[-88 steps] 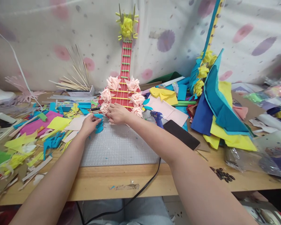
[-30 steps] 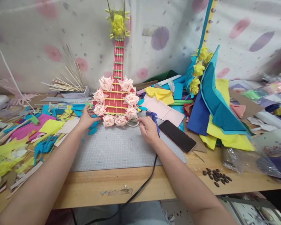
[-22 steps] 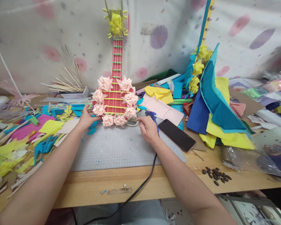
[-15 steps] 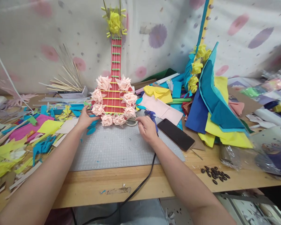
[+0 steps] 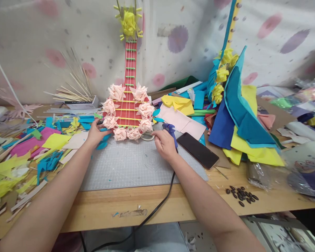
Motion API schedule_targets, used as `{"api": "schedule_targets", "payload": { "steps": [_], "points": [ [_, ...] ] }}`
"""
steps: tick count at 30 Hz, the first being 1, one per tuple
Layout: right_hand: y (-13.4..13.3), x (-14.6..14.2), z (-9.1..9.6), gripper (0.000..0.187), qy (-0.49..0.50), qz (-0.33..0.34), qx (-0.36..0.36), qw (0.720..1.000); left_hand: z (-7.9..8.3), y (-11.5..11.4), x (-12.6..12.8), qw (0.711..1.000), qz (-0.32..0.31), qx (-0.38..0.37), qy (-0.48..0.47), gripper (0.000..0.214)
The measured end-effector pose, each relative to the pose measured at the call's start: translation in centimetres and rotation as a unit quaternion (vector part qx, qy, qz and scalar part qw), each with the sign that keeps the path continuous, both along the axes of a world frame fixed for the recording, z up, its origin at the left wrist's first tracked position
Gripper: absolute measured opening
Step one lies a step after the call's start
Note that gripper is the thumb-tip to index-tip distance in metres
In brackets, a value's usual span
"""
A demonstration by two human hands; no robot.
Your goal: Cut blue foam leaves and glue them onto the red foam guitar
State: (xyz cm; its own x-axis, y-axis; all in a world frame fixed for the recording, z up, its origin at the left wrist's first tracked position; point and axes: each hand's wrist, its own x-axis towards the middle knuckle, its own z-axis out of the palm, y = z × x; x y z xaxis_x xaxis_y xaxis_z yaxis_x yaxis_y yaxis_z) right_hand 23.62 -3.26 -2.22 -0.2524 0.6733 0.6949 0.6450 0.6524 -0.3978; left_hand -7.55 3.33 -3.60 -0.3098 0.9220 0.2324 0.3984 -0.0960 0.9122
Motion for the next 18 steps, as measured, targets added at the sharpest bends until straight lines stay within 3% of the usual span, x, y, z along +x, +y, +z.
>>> {"api": "schedule_targets", "payload": {
  "steps": [11,18],
  "points": [
    [-0.1,-0.1,0.2,0.024,0.002,0.0,-0.007,1.0,0.0,-0.6,0.4,1.0,-0.006,0.025,0.007,0.08],
    [-0.2,-0.1,0.3,0.025,-0.001,0.0,-0.016,1.0,-0.8,-0.3,1.2,0.995,0.065,0.07,0.029,0.081]
  ]
}}
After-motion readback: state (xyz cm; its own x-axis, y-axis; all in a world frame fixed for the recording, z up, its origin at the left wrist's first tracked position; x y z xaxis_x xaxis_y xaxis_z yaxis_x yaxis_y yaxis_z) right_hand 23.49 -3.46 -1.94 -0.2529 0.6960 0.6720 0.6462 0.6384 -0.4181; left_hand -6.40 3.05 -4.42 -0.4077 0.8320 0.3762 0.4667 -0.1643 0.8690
